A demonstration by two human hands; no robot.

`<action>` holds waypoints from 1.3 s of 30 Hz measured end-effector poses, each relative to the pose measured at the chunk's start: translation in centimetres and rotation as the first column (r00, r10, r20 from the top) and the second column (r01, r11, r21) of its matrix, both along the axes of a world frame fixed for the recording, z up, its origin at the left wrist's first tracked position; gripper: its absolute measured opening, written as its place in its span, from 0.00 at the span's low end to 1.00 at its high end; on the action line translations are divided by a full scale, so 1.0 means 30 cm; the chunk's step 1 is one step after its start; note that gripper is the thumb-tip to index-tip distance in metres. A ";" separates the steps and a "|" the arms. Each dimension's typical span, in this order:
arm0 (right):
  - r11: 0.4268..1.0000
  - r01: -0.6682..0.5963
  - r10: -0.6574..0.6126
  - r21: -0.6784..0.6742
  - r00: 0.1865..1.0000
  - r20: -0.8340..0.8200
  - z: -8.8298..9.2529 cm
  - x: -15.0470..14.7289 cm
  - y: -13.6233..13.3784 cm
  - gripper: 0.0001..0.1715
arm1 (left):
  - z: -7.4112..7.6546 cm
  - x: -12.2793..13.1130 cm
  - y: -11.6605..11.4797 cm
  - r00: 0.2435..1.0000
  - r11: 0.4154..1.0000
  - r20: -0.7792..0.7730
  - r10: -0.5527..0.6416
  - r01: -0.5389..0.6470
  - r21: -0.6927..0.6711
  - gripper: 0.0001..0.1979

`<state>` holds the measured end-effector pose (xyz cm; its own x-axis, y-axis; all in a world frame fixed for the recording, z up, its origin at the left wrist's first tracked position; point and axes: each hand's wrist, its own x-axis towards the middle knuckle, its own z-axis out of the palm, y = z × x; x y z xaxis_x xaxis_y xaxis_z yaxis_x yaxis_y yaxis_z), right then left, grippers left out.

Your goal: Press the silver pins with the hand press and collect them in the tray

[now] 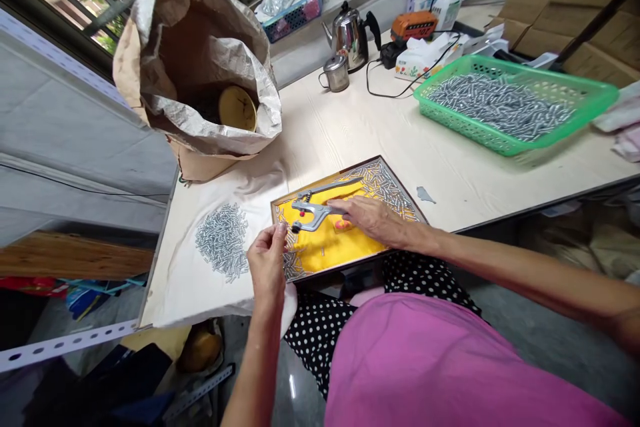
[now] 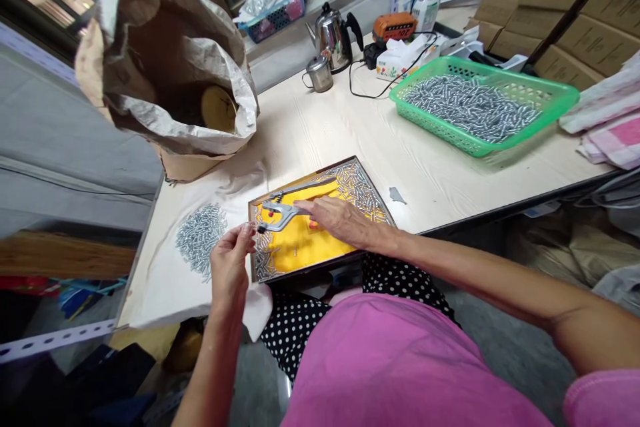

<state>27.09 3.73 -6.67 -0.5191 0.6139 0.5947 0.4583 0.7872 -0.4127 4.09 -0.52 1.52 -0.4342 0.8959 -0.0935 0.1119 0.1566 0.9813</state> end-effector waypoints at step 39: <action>0.998 0.065 -0.053 -0.002 0.837 0.544 -0.018 0.093 0.053 0.11 | -0.102 0.034 0.180 0.590 0.398 0.061 -0.805 0.613 -0.683 0.28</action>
